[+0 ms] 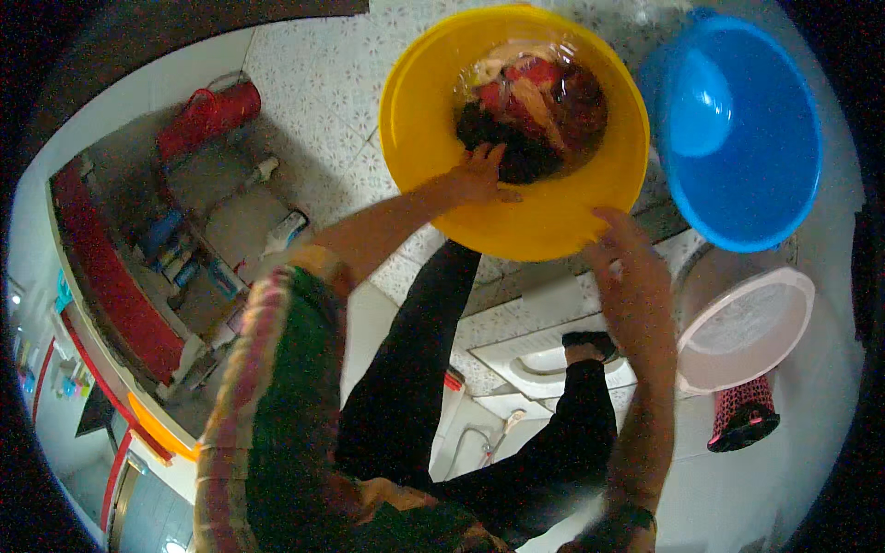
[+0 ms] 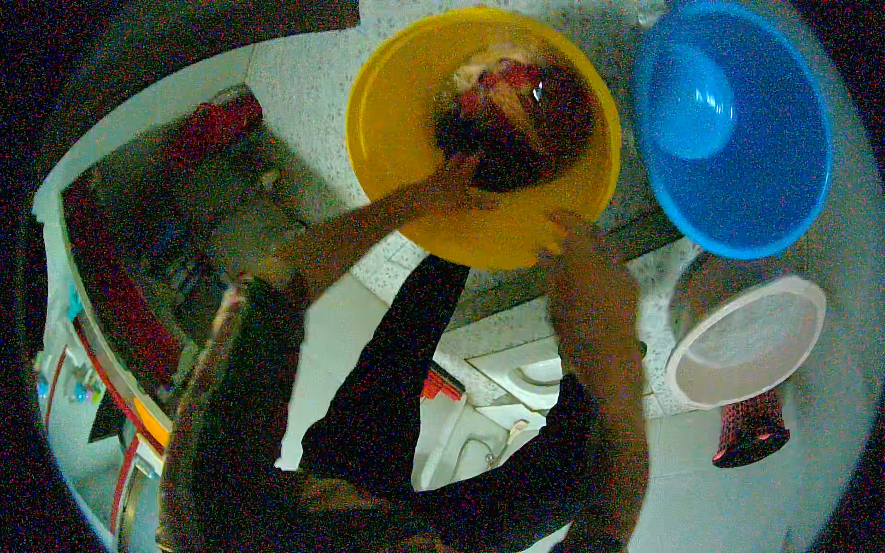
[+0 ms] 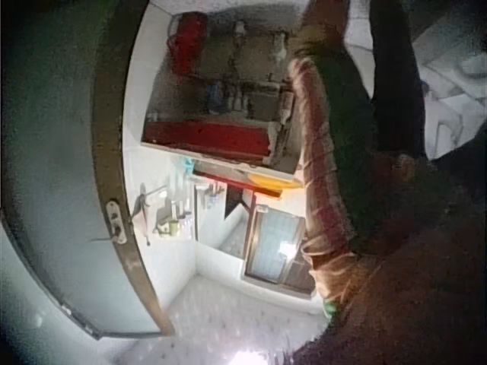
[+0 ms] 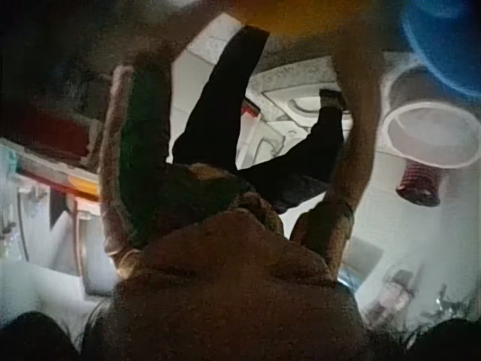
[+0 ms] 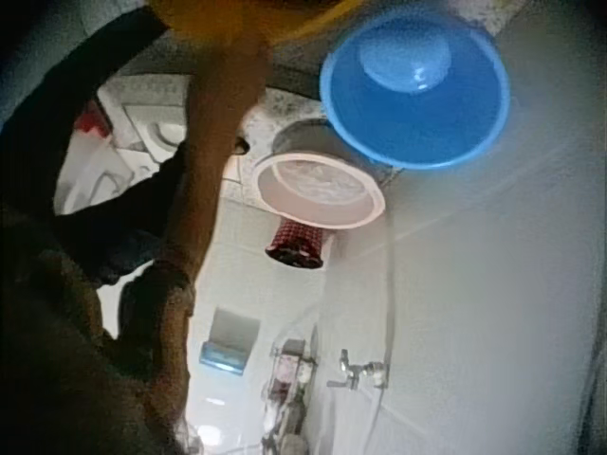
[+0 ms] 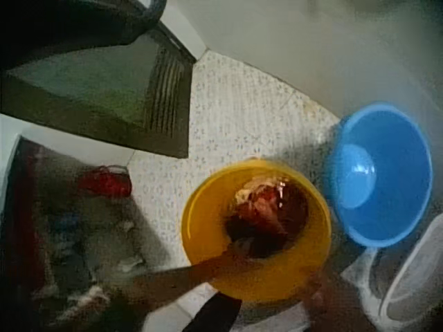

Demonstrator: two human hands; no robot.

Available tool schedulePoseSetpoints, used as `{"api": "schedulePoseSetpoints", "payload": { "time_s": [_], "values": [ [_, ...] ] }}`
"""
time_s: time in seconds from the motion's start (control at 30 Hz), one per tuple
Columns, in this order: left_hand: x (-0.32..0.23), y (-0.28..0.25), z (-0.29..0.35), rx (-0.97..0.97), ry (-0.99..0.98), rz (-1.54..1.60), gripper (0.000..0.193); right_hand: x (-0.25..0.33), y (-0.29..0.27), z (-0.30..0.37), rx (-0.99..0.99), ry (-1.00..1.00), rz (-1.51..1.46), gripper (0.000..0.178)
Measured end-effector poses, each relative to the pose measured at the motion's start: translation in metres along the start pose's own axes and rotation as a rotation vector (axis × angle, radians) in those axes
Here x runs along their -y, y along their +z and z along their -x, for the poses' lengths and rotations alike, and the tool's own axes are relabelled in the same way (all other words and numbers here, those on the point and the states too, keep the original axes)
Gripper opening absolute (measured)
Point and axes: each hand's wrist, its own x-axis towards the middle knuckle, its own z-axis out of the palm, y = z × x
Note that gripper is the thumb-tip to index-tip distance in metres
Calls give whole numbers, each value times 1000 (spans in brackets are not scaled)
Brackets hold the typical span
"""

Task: The person washes clothes by hand in a soapy basin, scrubbing and wringing garments including a black shirt and a patterned cloth, and then rinses them in a bucket of water.

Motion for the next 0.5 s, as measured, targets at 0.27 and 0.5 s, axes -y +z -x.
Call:
{"api": "schedulePoseSetpoints", "payload": {
  "time_s": [0.27,0.5],
  "values": [
    [-21,1,-85,-261,-436,160,86,-76,150,-197,-146,32,888,43],
    [11,3,-135,-300,-483,212,76,-133,216,-238,-332,32,847,43]
  ]
}}
